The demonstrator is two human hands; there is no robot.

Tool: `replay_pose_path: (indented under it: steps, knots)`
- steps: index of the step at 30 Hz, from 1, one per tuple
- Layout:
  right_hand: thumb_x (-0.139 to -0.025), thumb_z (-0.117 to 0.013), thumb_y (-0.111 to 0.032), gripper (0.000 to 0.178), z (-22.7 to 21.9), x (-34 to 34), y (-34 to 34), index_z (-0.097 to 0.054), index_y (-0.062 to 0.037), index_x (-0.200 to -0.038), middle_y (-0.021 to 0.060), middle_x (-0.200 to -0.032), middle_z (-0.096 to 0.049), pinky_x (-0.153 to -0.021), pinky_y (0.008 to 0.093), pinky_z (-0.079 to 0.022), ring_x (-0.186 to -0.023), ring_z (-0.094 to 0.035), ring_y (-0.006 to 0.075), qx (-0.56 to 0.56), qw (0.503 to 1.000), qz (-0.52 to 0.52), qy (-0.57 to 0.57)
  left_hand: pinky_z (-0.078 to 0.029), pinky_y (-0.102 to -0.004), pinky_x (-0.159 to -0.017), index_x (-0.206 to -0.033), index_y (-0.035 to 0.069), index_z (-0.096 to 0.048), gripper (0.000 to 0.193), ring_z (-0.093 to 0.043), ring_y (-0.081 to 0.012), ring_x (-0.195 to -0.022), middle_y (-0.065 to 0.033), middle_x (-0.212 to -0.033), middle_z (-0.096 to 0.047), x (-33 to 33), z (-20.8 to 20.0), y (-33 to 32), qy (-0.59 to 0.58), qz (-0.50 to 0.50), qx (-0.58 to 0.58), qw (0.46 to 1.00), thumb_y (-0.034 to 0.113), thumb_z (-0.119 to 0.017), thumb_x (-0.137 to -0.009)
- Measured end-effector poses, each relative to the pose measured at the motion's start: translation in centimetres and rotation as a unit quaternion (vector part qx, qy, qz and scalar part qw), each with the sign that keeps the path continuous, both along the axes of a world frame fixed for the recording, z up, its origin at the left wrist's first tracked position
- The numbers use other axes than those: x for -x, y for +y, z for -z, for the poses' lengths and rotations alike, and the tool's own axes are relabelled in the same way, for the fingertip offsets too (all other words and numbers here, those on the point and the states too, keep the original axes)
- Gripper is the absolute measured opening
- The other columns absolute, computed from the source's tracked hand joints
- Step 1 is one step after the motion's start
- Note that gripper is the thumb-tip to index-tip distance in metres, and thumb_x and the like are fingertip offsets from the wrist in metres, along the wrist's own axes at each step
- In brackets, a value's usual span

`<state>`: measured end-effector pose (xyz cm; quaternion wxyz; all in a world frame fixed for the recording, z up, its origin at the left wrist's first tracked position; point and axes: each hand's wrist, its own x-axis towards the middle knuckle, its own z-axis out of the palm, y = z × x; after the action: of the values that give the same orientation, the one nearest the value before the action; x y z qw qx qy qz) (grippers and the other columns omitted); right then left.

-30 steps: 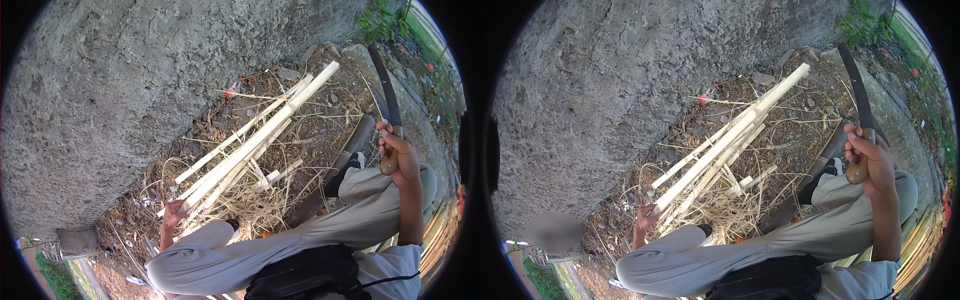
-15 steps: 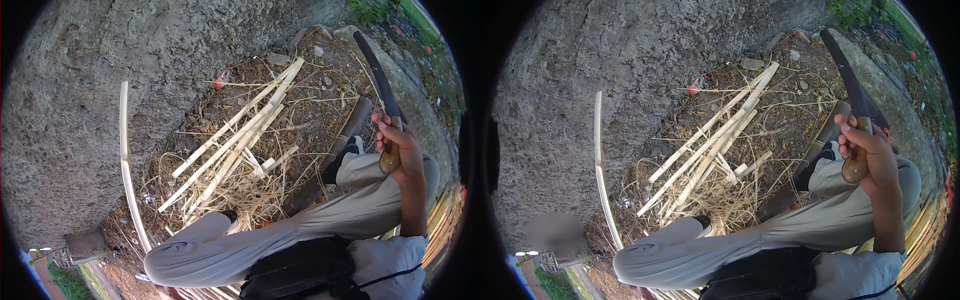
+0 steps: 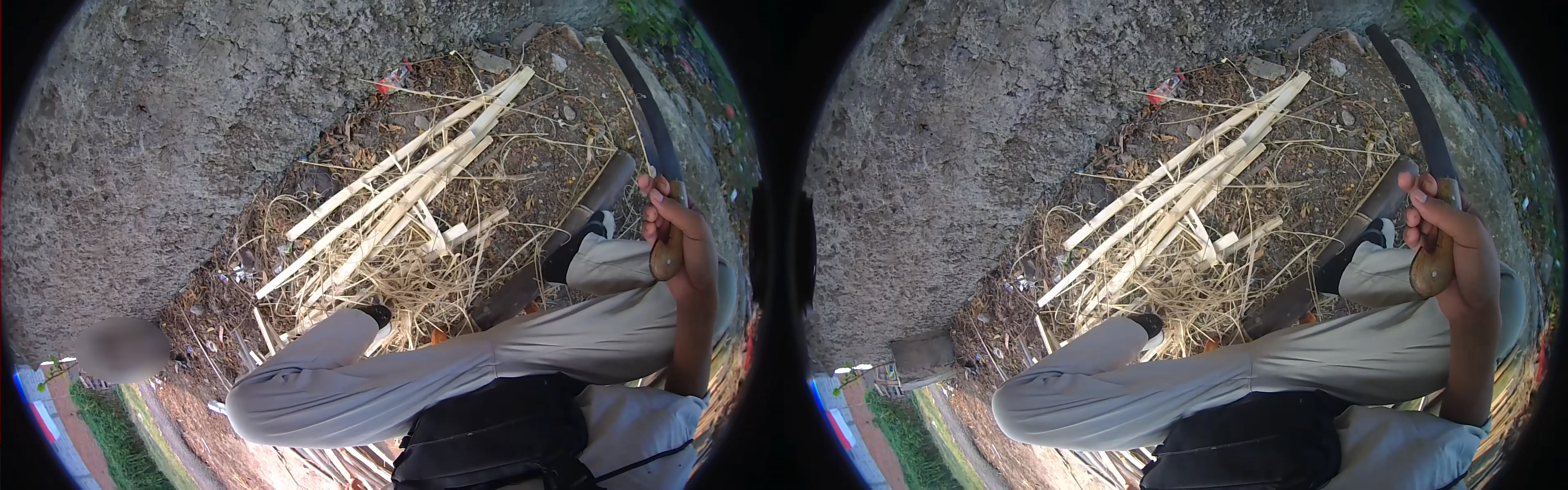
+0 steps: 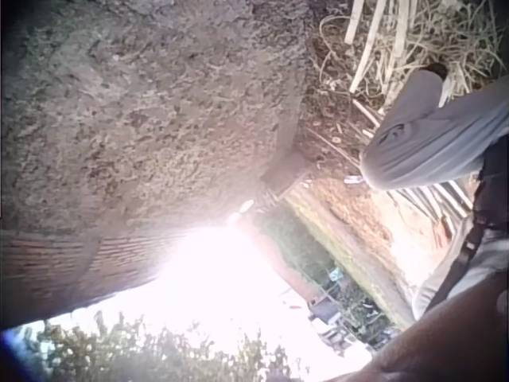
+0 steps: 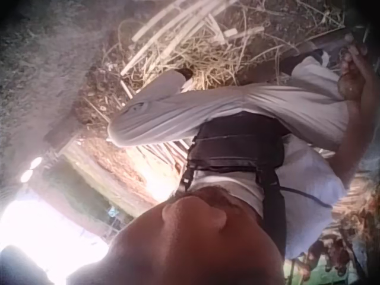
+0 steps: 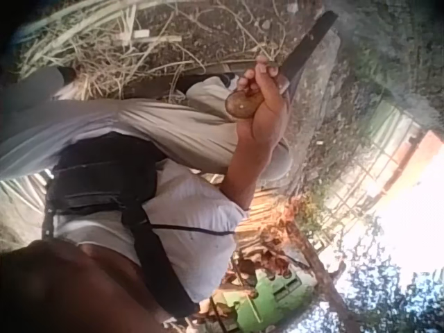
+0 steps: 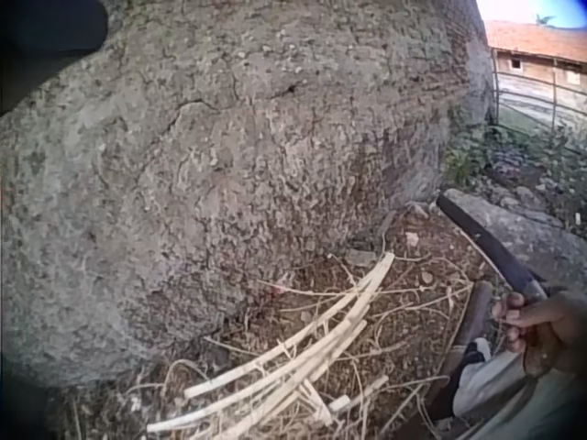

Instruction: The person shaves a bamboo strip with a machete, bends the strip with both hands, and gathers bamboo shavings and strips on the ground by hand.

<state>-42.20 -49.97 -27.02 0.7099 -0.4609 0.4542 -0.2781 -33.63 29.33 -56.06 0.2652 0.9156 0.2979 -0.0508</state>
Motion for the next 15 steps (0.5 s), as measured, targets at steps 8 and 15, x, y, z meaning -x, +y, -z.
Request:
replay_pose_path:
  steps: [8,15]
  knots:
    - [-0.088,-0.061,-0.011,0.011,0.8,0.0,-0.3,-0.056,-0.0086,-0.097,0.0016,-0.101,-0.062,-0.060,0.0196,-0.042,-0.066,-0.052,0.0048,0.000,1.000,-0.005,-0.006,-0.047,-0.0361,-0.067,-0.106,0.000,-0.059,0.040,-0.058,-0.0248,-0.077,-0.0120,-0.090,-0.061,-7.9,1.8,-5.5,-0.091,0.119,-0.033,0.988,0.011,-0.069,-0.069]
    - [-0.088,-0.061,-0.010,0.010,0.7,-0.3,-0.7,-0.056,-0.0082,-0.097,0.0016,-0.098,-0.061,-0.059,0.0193,-0.042,-0.063,-0.051,0.0052,0.014,1.000,0.017,-0.016,-0.049,-0.0371,-0.070,-0.109,0.000,-0.058,0.041,-0.060,-0.0265,-0.081,-0.0133,-0.094,-0.062,-26.9,0.1,-28.9,-0.326,0.445,-0.040,0.833,0.012,-0.069,-0.071]
